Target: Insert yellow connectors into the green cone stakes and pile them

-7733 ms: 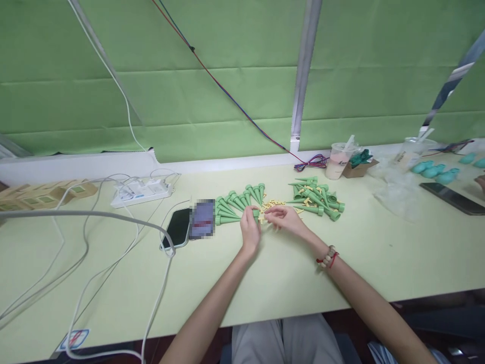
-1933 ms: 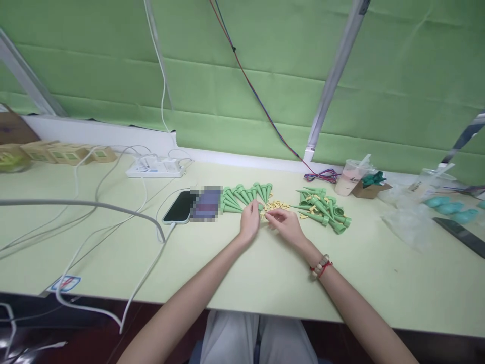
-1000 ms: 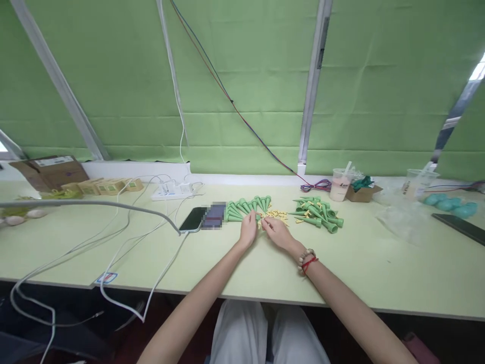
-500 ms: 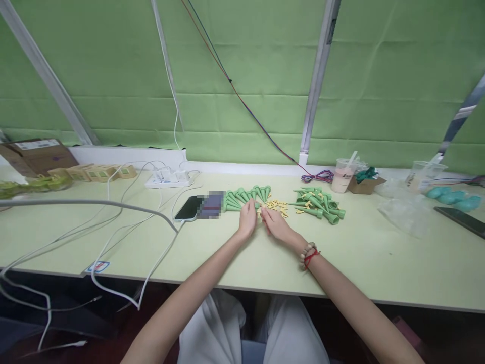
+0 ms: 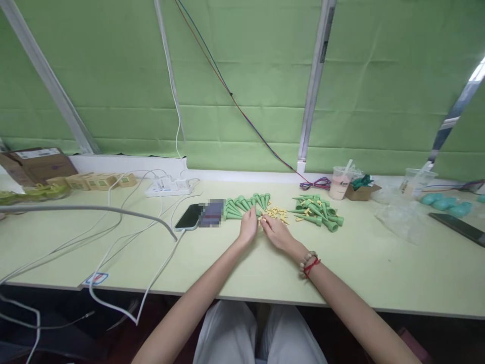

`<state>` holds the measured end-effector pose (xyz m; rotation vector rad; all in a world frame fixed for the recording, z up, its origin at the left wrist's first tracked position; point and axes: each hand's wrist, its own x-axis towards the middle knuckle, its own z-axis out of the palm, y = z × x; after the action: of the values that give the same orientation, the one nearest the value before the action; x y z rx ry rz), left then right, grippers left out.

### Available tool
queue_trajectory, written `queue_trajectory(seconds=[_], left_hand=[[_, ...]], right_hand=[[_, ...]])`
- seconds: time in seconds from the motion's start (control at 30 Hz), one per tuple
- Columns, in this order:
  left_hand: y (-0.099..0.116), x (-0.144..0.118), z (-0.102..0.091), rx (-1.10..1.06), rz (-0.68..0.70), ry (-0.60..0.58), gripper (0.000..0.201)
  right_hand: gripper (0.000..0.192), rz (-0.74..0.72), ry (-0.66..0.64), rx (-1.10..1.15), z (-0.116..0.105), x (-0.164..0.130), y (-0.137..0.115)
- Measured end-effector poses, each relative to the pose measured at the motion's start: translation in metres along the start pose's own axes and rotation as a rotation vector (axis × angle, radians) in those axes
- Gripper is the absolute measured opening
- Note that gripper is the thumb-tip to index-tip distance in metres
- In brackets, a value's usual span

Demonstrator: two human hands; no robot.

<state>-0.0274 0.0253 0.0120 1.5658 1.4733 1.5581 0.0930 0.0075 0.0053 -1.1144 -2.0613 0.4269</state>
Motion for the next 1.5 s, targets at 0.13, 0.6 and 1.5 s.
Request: queue_trajectory(seconds=[0.13,0.6,1.5], left_hand=[[0.003,-0.006,-0.008,0.122,0.122,-0.067,0.040],[-0.002,-0.003,-0.006,0.060,0.110,-0.060,0.045],[0.001,-0.011,-0.013,0.263,0.272,-0.150,0.040]], right_hand=[[0.034,0.118,-0.052,0.488,0.012,0.002,0.000],[0.047,0.161,-0.029,0.234,0.009,0.003,0.002],[0.042,0.391,-0.093,0.880,0.022,0.009,0.004]])
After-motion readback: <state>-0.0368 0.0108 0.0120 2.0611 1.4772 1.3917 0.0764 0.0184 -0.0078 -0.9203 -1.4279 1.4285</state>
